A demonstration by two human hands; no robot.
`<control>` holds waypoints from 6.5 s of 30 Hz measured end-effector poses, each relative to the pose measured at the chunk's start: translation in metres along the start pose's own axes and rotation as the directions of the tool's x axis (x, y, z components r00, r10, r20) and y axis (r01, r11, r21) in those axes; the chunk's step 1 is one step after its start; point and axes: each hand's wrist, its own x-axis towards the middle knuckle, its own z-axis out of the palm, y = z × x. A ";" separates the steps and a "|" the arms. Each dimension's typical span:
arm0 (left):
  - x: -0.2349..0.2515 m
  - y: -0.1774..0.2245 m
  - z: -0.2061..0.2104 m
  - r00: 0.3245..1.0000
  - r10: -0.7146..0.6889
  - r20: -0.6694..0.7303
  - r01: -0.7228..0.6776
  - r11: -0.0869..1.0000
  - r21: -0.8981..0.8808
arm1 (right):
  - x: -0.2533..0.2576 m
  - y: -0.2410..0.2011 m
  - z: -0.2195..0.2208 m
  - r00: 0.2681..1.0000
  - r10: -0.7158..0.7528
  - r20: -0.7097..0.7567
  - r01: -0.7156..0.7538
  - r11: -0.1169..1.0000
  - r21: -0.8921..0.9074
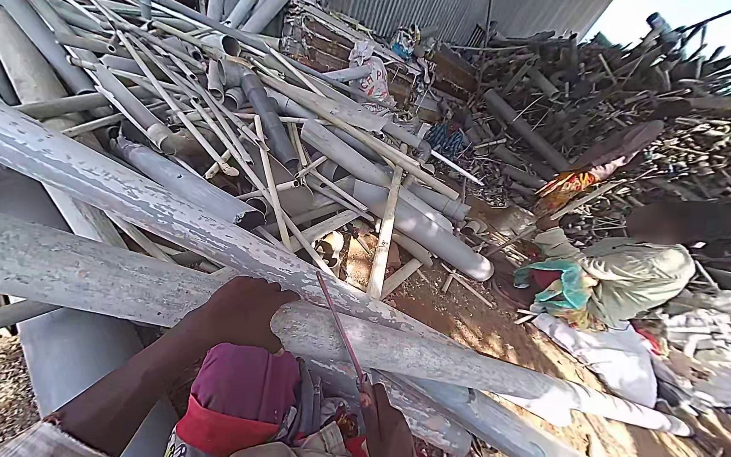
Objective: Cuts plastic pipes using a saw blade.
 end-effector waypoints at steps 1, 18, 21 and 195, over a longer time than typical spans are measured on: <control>0.001 0.000 0.000 1.000 -0.003 0.003 0.003 1.000 0.003 | 0.002 0.003 -0.004 0.999 0.028 -0.021 -0.028 0.999 -0.016; -0.003 0.003 0.014 0.997 -0.029 -0.071 0.031 0.999 0.036 | 0.005 -0.016 -0.024 0.974 0.208 0.093 -0.202 0.977 -0.069; -0.007 0.005 0.018 0.996 -0.030 -0.082 0.034 0.999 0.043 | 0.008 0.018 -0.038 0.952 0.306 -0.005 -0.305 0.947 -0.098; 0.007 0.081 0.087 0.846 0.172 -0.505 -0.119 0.983 0.137 | -0.045 0.024 -0.004 0.980 -0.056 -0.191 0.035 0.993 -0.111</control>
